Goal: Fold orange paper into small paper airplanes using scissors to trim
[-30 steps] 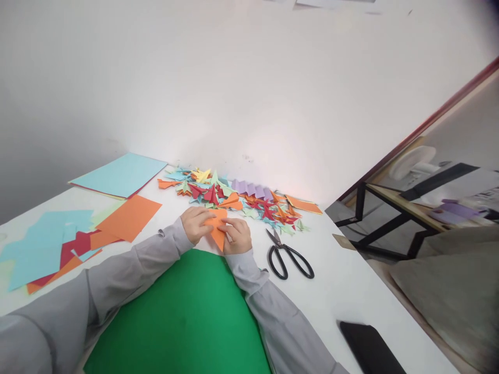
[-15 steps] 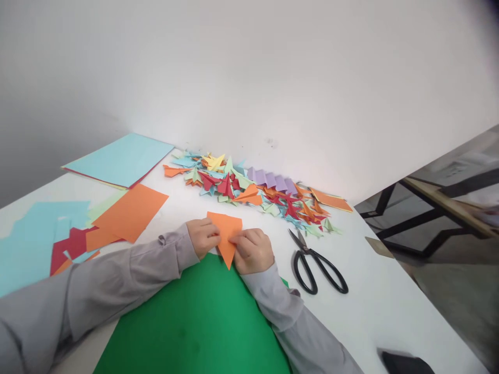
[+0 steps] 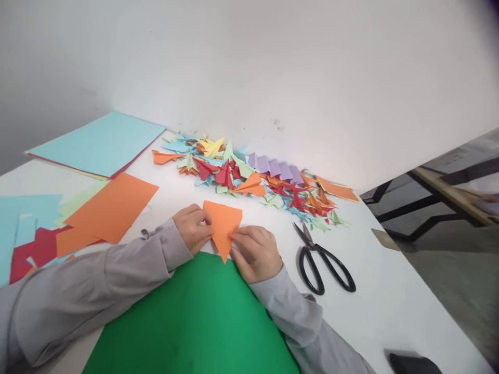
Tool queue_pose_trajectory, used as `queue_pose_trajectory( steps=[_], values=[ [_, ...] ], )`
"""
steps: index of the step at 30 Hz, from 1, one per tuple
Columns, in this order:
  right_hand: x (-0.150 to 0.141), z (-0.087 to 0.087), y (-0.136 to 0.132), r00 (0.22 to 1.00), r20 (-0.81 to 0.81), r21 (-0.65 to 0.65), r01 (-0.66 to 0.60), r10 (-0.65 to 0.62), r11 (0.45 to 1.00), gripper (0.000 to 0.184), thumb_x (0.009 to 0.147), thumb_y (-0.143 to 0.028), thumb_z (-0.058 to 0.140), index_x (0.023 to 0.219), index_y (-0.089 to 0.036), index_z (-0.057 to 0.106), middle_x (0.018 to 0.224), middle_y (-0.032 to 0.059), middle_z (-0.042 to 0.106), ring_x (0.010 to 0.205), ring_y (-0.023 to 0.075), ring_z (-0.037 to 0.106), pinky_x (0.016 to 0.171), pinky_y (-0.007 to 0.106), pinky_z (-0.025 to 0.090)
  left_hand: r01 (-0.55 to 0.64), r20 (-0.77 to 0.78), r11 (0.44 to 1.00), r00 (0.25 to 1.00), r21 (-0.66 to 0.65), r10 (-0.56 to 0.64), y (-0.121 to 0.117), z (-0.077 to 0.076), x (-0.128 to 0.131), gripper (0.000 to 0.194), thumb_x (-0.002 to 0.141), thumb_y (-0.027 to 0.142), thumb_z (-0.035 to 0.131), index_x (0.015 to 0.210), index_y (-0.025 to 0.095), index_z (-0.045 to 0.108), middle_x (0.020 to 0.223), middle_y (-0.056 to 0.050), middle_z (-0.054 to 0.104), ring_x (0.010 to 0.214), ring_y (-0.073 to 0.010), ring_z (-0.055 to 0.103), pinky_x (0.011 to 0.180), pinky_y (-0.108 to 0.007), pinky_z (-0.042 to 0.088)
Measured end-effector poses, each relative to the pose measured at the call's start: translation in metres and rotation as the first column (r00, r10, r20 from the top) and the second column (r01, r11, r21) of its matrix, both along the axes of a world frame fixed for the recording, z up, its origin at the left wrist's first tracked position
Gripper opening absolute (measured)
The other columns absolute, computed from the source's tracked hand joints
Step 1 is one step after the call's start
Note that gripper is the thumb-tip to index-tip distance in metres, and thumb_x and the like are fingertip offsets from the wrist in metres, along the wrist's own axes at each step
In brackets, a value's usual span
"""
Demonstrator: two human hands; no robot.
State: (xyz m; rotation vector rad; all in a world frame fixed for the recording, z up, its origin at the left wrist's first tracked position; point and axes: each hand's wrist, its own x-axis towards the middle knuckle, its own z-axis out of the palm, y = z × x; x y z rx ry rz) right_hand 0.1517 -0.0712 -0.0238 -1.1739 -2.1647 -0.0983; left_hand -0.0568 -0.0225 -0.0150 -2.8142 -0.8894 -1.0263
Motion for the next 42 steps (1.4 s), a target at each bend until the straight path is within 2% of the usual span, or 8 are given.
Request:
queue_pose_trajectory(
  steps=[3,6,10,14,21,27,34,42],
  values=[
    [0.003,-0.006,0.005,1.000,-0.023,-0.060,0.009,-0.011,0.998,0.015,0.077,-0.028,0.056,0.085,-0.023,0.067,0.101,0.0070,0.065,0.094,0.0212,0.056,0.078,0.037,0.042,-0.065,-0.043,0.996,0.997,-0.063,0.062,0.000,0.003,-0.001,0.022,0.080,0.026,0.051,0.069,0.024,0.070,0.086,-0.005,0.062,0.079,-0.0175,0.050,0.070,-0.031,0.041],
    [0.002,-0.007,0.010,0.987,-0.126,-0.207,0.070,-0.097,0.976,0.015,0.077,-0.035,0.056,0.078,-0.027,0.069,0.100,0.0042,0.065,0.095,0.0204,0.056,0.081,0.038,0.041,-0.191,-0.107,0.965,0.979,-0.181,0.173,0.000,0.007,-0.001,0.016,0.076,0.032,0.058,0.068,0.029,0.071,0.088,-0.001,0.063,0.083,-0.0187,0.052,0.072,-0.034,0.039],
    [-0.006,-0.001,0.016,0.949,-0.176,-0.343,0.190,-0.261,0.920,0.019,0.075,-0.040,0.058,0.067,-0.026,0.067,0.099,0.0028,0.065,0.097,0.0218,0.055,0.085,0.040,0.037,-0.343,-0.177,0.839,0.939,-0.423,0.295,0.003,0.012,0.004,0.011,0.072,0.036,0.062,0.070,0.030,0.071,0.096,0.001,0.063,0.089,-0.0191,0.052,0.078,-0.035,0.039],
    [-0.015,0.005,0.018,0.923,-0.098,-0.375,0.311,-0.371,0.873,0.022,0.076,-0.038,0.055,0.063,-0.023,0.064,0.099,0.0034,0.062,0.096,0.0222,0.053,0.083,0.042,0.033,-0.443,-0.235,0.740,0.896,-0.506,0.377,0.005,0.019,0.011,0.011,0.071,0.035,0.062,0.069,0.028,0.071,0.101,0.002,0.061,0.096,-0.0218,0.051,0.084,-0.038,0.038],
    [-0.021,0.008,0.022,0.904,0.031,-0.355,0.409,-0.427,0.840,0.024,0.078,-0.036,0.053,0.061,-0.021,0.059,0.095,0.0033,0.059,0.091,0.0210,0.049,0.077,0.037,0.032,-0.472,-0.288,0.668,0.882,-0.576,0.374,0.005,0.029,0.016,0.012,0.072,0.034,0.061,0.068,0.027,0.070,0.106,0.001,0.059,0.103,-0.0234,0.048,0.087,-0.040,0.037],
    [-0.023,0.007,0.030,0.881,0.203,-0.257,0.469,-0.428,0.845,0.028,0.084,-0.034,0.046,0.065,-0.019,0.060,0.085,0.0058,0.056,0.081,0.0211,0.046,0.067,0.034,0.030,-0.474,-0.261,0.706,0.880,-0.526,0.396,0.005,0.023,0.017,0.013,0.073,0.033,0.060,0.067,0.024,0.067,0.104,0.000,0.060,0.103,-0.0239,0.047,0.085,-0.041,0.036],
    [-0.021,0.001,0.027,0.891,0.161,-0.205,0.451,-0.424,0.869,0.029,0.082,-0.037,0.047,0.062,-0.020,0.058,0.083,0.0060,0.053,0.078,0.0216,0.043,0.065,0.035,0.030,-0.453,-0.211,0.774,0.891,-0.442,0.401,0.002,0.015,0.018,0.014,0.072,0.032,0.061,0.062,0.023,0.065,0.103,0.001,0.059,0.098,-0.0240,0.049,0.079,-0.041,0.038],
    [-0.028,0.003,0.025,0.861,0.196,-0.173,0.501,-0.469,0.848,0.026,0.080,-0.036,0.049,0.062,-0.020,0.057,0.083,0.0073,0.053,0.078,0.0229,0.042,0.065,0.036,0.031,-0.494,-0.197,0.748,0.868,-0.442,0.457,0.003,0.013,0.021,0.015,0.070,0.030,0.062,0.057,0.022,0.063,0.102,0.000,0.059,0.097,-0.0244,0.047,0.078,-0.041,0.039]
  ],
)
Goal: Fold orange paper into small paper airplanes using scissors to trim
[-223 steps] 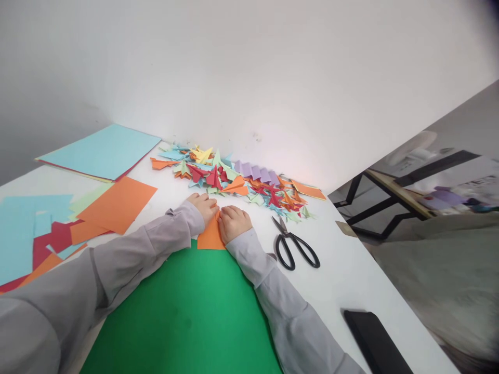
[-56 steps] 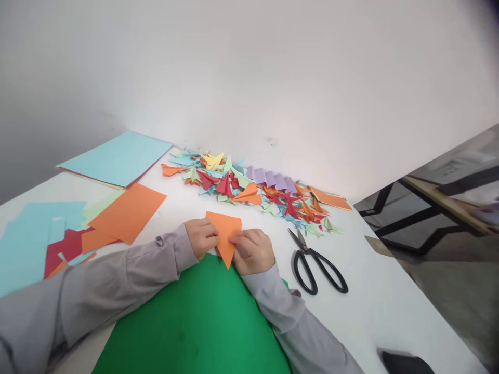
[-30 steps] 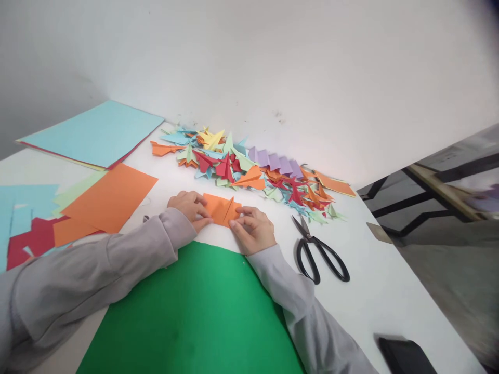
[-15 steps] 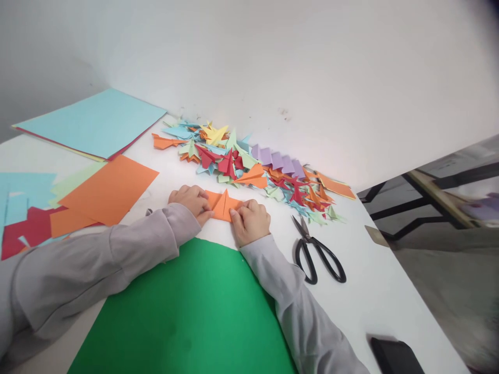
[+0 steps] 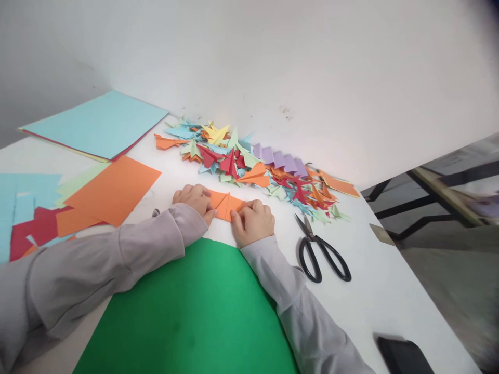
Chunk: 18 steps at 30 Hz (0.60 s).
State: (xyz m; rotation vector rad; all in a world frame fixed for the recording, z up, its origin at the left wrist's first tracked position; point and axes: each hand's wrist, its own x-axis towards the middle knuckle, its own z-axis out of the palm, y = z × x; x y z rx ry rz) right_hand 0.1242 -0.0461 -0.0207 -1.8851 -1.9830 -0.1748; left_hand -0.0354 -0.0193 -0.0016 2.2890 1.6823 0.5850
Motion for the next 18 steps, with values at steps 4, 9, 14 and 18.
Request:
queue_pose_trajectory(
  steps=[4,9,14,18],
  values=[
    [-0.0016,0.0012,-0.0007,1.000,0.011,-0.017,0.017,-0.017,1.000,0.025,0.080,-0.035,0.049,0.062,-0.019,0.058,0.084,0.0076,0.053,0.080,0.0232,0.043,0.065,0.036,0.032,0.011,0.009,0.999,1.000,0.034,-0.011,-0.0015,0.0000,-0.0005,0.021,0.073,0.033,0.058,0.057,0.022,0.063,0.103,-0.001,0.059,0.097,-0.0238,0.047,0.079,-0.041,0.039],
    [-0.0007,0.0003,-0.0010,1.000,0.003,0.007,0.003,-0.003,1.000,0.026,0.080,-0.035,0.049,0.061,-0.019,0.057,0.084,0.0082,0.052,0.079,0.0235,0.042,0.065,0.036,0.032,0.016,0.009,1.000,1.000,0.024,-0.016,-0.0032,0.0018,-0.0010,0.024,0.076,0.036,0.056,0.058,0.022,0.064,0.106,-0.001,0.059,0.097,-0.0241,0.048,0.078,-0.043,0.039],
    [-0.0004,-0.0002,-0.0012,1.000,0.001,-0.004,0.002,-0.002,1.000,0.025,0.080,-0.034,0.049,0.061,-0.019,0.057,0.084,0.0082,0.052,0.079,0.0237,0.042,0.065,0.037,0.031,0.007,-0.002,0.999,1.000,0.053,-0.007,-0.0016,-0.0020,-0.0006,0.024,0.074,0.037,0.057,0.056,0.022,0.063,0.104,-0.001,0.060,0.094,-0.0234,0.049,0.076,-0.042,0.039],
    [0.0001,-0.0014,-0.0009,1.000,-0.029,0.030,-0.010,0.011,0.999,0.026,0.079,-0.035,0.049,0.059,-0.020,0.056,0.082,0.0078,0.051,0.078,0.0232,0.041,0.064,0.036,0.031,0.021,-0.020,0.996,1.000,0.091,-0.019,-0.0009,-0.0050,-0.0017,0.022,0.072,0.036,0.059,0.056,0.022,0.062,0.104,-0.001,0.060,0.092,-0.0232,0.048,0.073,-0.040,0.038]
  ],
)
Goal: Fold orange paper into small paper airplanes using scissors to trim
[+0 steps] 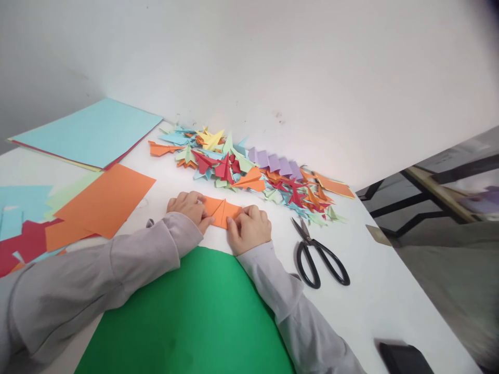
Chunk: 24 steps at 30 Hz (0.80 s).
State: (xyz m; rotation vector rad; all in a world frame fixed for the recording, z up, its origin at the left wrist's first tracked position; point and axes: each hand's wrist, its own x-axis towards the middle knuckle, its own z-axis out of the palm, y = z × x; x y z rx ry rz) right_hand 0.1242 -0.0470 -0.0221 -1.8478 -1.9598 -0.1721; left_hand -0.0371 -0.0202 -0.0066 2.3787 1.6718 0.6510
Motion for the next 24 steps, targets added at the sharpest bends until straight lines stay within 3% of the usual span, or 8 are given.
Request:
queue_pose_trajectory(
  steps=[6,11,24],
  values=[
    [0.0010,-0.0006,0.0002,1.000,-0.024,0.007,-0.002,0.003,1.000,0.025,0.076,-0.035,0.052,0.055,-0.020,0.054,0.081,0.0068,0.050,0.077,0.0222,0.042,0.064,0.035,0.031,0.136,-0.073,0.984,0.989,0.111,-0.129,-0.0026,0.0019,-0.0003,0.015,0.074,0.026,0.057,0.061,0.019,0.060,0.116,-0.002,0.057,0.098,-0.0242,0.047,0.075,-0.040,0.038],
    [0.0010,-0.0002,-0.0003,0.999,-0.037,0.010,-0.006,0.006,1.000,0.024,0.075,-0.033,0.052,0.055,-0.020,0.053,0.080,0.0069,0.050,0.077,0.0225,0.042,0.064,0.036,0.032,0.069,-0.070,0.995,0.996,0.078,-0.064,-0.0016,-0.0008,0.0014,0.017,0.073,0.030,0.056,0.060,0.019,0.059,0.108,-0.005,0.059,0.098,-0.0249,0.046,0.076,-0.041,0.038],
    [0.0001,0.0011,0.0007,0.999,-0.035,-0.009,0.019,-0.019,1.000,0.027,0.074,-0.034,0.056,0.051,-0.020,0.051,0.079,0.0061,0.052,0.077,0.0223,0.043,0.064,0.036,0.032,0.052,-0.053,0.998,0.997,0.039,-0.050,-0.0009,0.0007,0.0016,0.014,0.071,0.026,0.056,0.059,0.019,0.058,0.110,-0.003,0.058,0.101,-0.0252,0.045,0.079,-0.041,0.037]
  ],
)
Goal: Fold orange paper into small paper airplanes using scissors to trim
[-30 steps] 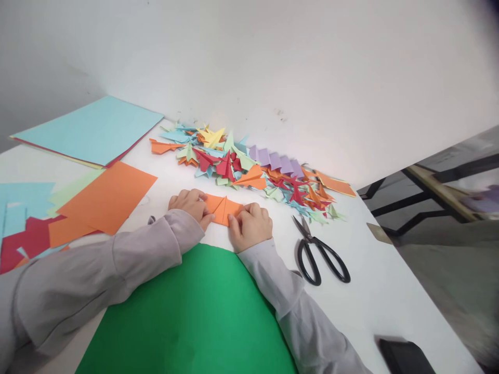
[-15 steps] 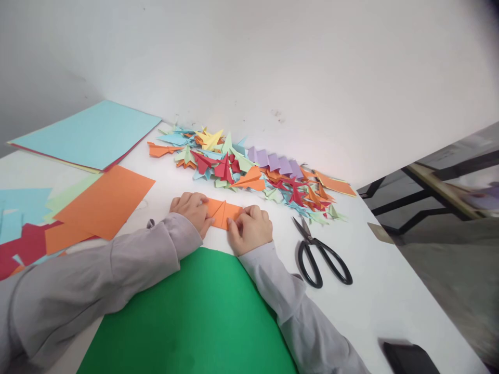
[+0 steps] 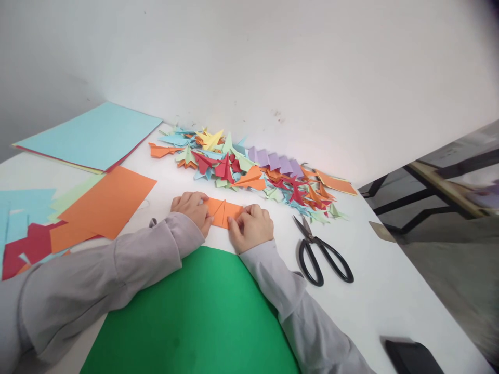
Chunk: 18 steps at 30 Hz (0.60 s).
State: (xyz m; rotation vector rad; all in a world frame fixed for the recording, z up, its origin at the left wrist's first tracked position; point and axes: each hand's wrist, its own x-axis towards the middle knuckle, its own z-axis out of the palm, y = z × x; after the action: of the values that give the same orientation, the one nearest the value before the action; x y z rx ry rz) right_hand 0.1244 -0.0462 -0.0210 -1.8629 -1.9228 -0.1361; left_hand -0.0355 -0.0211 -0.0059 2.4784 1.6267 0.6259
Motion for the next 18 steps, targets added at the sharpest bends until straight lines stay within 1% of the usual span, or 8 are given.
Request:
queue_pose_trajectory(
  steps=[5,12,18],
  values=[
    [-0.0011,0.0009,0.0000,1.000,0.007,0.017,0.003,-0.003,1.000,0.027,0.073,-0.034,0.057,0.051,-0.020,0.051,0.078,0.0057,0.052,0.075,0.0221,0.043,0.063,0.035,0.032,-0.003,0.003,1.000,1.000,-0.025,0.003,-0.0003,0.0012,0.0003,0.013,0.071,0.025,0.056,0.060,0.019,0.059,0.110,-0.003,0.058,0.102,-0.0255,0.045,0.080,-0.041,0.037],
    [-0.0017,0.0040,-0.0006,1.000,0.021,-0.036,0.013,-0.013,0.999,0.027,0.074,-0.035,0.056,0.052,-0.020,0.053,0.080,0.0065,0.052,0.078,0.0228,0.043,0.065,0.035,0.032,0.003,-0.012,0.997,1.000,-0.072,-0.004,0.0011,0.0028,0.0001,0.013,0.071,0.026,0.057,0.061,0.019,0.060,0.112,-0.004,0.057,0.103,-0.0268,0.044,0.080,-0.042,0.036],
    [-0.0024,0.0043,-0.0016,0.994,0.105,-0.045,0.024,-0.019,0.999,0.024,0.077,-0.036,0.052,0.062,-0.019,0.058,0.085,0.0073,0.053,0.080,0.0229,0.043,0.065,0.034,0.031,-0.005,-0.038,0.997,0.999,-0.078,0.002,-0.0010,0.0060,0.0013,0.012,0.072,0.026,0.055,0.065,0.018,0.062,0.114,-0.004,0.056,0.105,-0.0262,0.044,0.082,-0.041,0.036]
  ],
)
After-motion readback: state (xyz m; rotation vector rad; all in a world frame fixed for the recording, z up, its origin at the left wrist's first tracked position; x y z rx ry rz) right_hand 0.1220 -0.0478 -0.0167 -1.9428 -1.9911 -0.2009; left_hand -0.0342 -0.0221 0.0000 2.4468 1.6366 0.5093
